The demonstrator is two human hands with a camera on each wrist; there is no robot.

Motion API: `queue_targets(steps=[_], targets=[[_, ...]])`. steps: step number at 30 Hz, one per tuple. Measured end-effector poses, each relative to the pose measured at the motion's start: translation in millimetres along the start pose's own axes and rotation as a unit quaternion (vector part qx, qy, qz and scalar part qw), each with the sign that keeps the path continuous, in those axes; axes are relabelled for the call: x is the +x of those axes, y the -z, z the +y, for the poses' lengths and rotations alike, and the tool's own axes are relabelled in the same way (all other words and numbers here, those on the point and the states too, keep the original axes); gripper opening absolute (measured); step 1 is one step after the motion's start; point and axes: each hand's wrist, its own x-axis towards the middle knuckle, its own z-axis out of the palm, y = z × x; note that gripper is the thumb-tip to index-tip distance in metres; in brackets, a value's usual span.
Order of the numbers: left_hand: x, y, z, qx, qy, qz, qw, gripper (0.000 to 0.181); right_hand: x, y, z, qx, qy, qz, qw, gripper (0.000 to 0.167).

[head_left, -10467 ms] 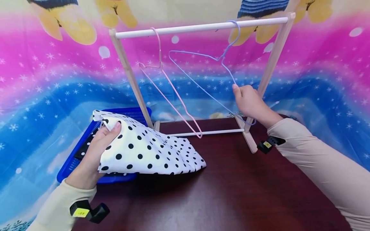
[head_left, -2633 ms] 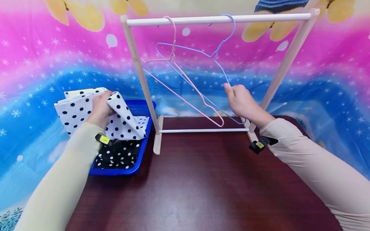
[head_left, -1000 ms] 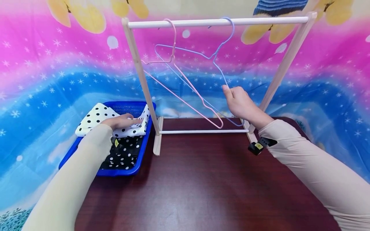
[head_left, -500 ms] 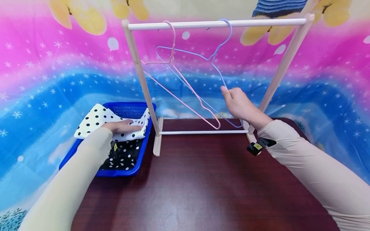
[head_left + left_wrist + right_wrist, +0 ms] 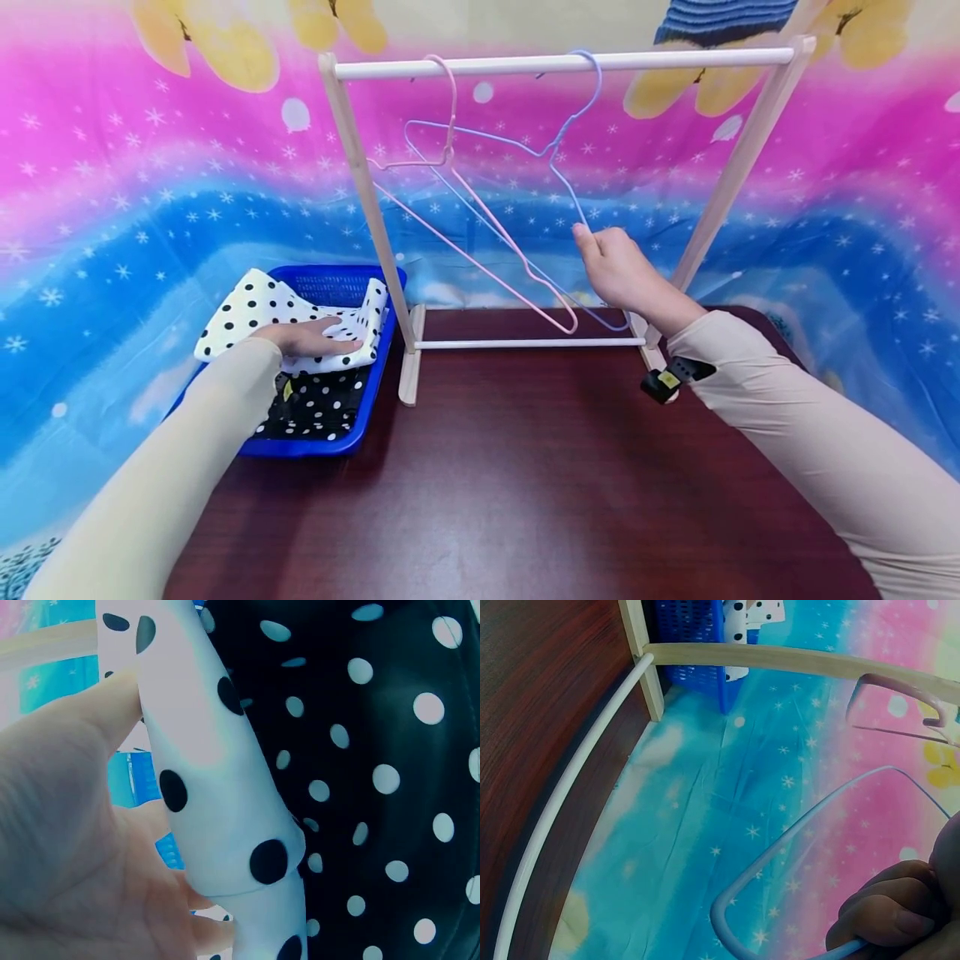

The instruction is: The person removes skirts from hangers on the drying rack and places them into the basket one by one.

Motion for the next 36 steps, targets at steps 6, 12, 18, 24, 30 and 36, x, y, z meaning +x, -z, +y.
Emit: queue_targets(steps=[6,12,18,24,30,36], targets=[[-0.5,-4.6,-1.5,-0.016,0.021,-0.01,0.9996,0.105,0.8,0,0,0.005,0.0,-0.004,1.0,0.059],[1.4,-7.6,-5.1,0.001,0.011,-0.012,0.9999,0.109,1.3,-1,1,0.001,0.002,-0.003,1.0,0.06],[1.6,-12.4,-6.2,0.004,0.002,-0.013,0.9999,0.104,1.4,-2,1,0.002,0.006,-0.001,1.0,0.06],[2.1,-17.2,-7.4,0.012,-0.007,-0.016,0.9998,0.097,1.8,-2,1,0.005,0.008,0.001,1.0,0.06],[7.4,-19.6,-9.6,0.048,-0.005,-0.008,0.9988,0.099,2.4,-3,0,0.004,0.01,0.005,0.9999,0.06],[11.2,-23.1,-9.4,0.059,-0.002,-0.014,0.9981,0.103,2.9,-4,0,-0.002,0.013,0.001,0.9999,0.06]])
